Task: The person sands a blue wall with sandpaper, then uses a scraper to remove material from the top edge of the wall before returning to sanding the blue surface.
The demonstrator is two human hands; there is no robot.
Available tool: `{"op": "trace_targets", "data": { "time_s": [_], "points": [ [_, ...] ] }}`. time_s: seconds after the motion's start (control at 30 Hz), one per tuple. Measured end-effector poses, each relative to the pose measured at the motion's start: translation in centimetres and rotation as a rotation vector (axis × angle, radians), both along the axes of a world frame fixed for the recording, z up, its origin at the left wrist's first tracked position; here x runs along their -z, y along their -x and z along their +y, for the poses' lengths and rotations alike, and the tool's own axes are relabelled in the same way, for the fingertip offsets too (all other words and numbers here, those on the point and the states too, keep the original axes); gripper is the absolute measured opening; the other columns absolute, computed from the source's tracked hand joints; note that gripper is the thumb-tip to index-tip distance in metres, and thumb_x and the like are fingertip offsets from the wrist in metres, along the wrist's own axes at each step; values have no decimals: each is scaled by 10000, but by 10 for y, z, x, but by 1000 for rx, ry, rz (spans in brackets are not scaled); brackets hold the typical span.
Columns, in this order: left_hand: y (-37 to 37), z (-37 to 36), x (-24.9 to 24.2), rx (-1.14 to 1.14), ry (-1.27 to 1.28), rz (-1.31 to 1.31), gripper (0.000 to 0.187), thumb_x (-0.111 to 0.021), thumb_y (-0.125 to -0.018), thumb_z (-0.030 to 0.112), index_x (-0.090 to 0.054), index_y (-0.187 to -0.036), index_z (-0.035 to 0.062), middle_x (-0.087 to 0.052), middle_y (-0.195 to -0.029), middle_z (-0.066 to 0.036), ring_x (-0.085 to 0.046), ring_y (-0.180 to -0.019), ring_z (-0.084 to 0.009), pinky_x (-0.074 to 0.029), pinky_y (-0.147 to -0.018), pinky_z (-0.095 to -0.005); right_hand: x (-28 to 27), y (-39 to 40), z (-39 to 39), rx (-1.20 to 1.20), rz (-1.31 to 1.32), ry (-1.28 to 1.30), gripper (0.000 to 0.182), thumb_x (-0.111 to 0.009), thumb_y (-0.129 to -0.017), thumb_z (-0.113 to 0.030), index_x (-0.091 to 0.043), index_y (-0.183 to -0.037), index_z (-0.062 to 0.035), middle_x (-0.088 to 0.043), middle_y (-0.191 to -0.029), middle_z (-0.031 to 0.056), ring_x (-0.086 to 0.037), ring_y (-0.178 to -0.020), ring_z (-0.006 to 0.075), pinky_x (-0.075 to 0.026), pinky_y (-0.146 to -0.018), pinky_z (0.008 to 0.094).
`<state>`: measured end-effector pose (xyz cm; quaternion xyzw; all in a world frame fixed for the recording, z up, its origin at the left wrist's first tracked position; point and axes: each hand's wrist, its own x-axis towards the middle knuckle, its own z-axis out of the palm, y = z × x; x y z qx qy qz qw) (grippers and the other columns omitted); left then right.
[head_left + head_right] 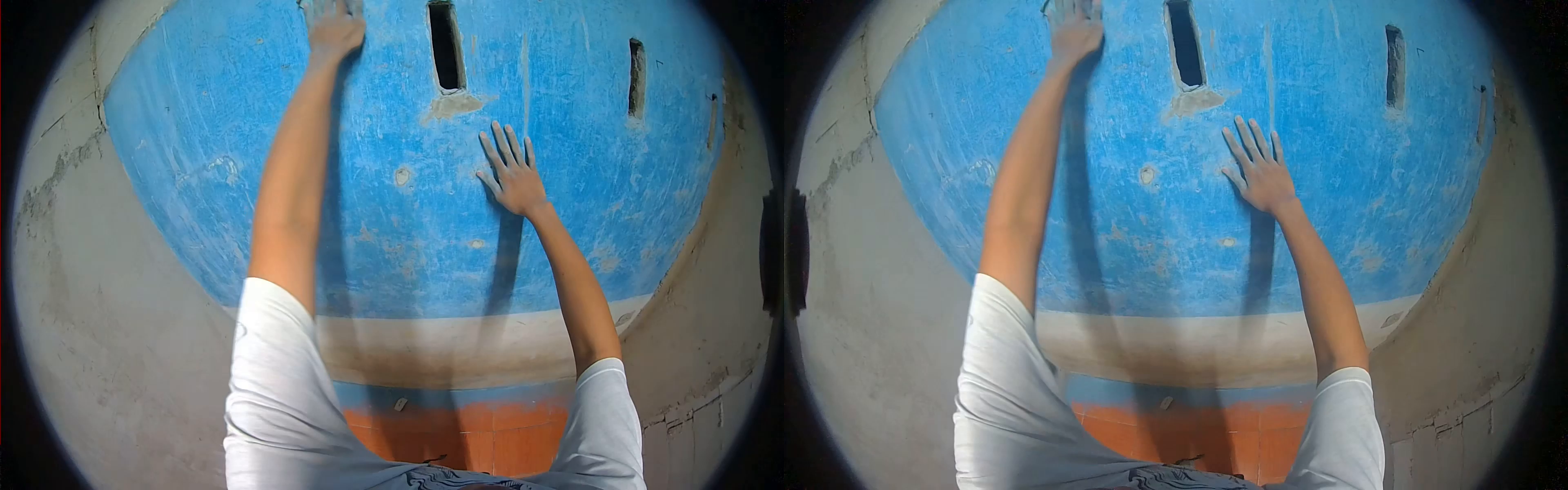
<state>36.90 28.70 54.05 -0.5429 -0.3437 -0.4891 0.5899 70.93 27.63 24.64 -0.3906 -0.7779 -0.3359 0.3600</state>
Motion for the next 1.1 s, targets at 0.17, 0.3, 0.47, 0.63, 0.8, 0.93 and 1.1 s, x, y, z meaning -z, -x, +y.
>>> {"op": "trace_targets", "data": {
  "time_s": [0.17, 0.3, 0.47, 0.63, 0.8, 0.93, 1.1],
  "points": [
    [-41, -15, 120, 220, 105, -14, 625, -461, -1092, 384, -302, -1653, 160, -286, -1694, -208, -271, -1558, -414, -198, -1265, -554, 7, 10, -9, -102, 112, -4, 720, -496, -1073, -430, -153, -1690, -292, -104, -1764, 54, -114, -1616, 322, -122, -1292, 586],
    [-26, -17, 107, 185, 145, 42, 620, -467, -1091, 374, -309, -1655, 172, -286, -1700, -181, -268, -1563, -400, -187, -1269, -554, 6, 18, -15, -94, 115, -21, 728, -541, -1059, -328, -181, -1689, -271, -126, -1758, 100, -142, -1604, 378, -170, -1272, 614],
    [-33, -4, 21, 204, 47, -88, 582, -448, -1099, 318, -349, -1620, 80, -357, -1661, -196, -272, -1558, -393, -181, -1278, -531, 1, 11, -22, -85, 82, 20, 716, -541, -1056, -288, -202, -1686, -257, -145, -1750, 125, -171, -1590, 415, -212, -1253, 642],
    [-66, -17, 148, 222, 150, -32, 606, -462, -1092, 378, -334, -1636, 142, -376, -1652, -186, -302, -1545, -393, -225, -1257, -564, 10, 31, -28, -47, 177, 10, 726, -540, -1049, -251, -191, -1686, -269, -152, -1751, 111, -191, -1591, 385, -224, -1261, 615],
    [-18, -31, 77, 271, 111, 45, 617, -456, -1097, 373, -304, -1655, 159, -316, -1697, -129, -290, -1564, -355, -224, -1278, -523, 2, 10, -30, -55, 64, 29, 741, -547, -1043, -249, -181, -1688, -262, -157, -1750, 99, -207, -1590, 358, -240, -1265, 589],
    [-19, -1, 10, 98, 44, -56, 579, -447, -1094, 268, -344, -1616, 38, -339, -1672, -187, -267, -1555, -388, -171, -1284, -517, 1, 8, -32, -35, 60, 27, 744, -552, -1041, -244, -184, -1687, -256, -158, -1750, 95, -206, -1591, 351, -248, -1266, 581],
    [-25, -14, 113, 89, 137, 5, 627, -464, -1097, 387, -284, -1662, 182, -301, -1699, -149, -275, -1564, -376, -252, -1259, -515, 4, 13, -30, -20, 82, 21, 738, -550, -1043, -225, -188, -1686, -248, -157, -1748, 108, -207, -1589, 354, -250, -1266, 582]
  ]
}}
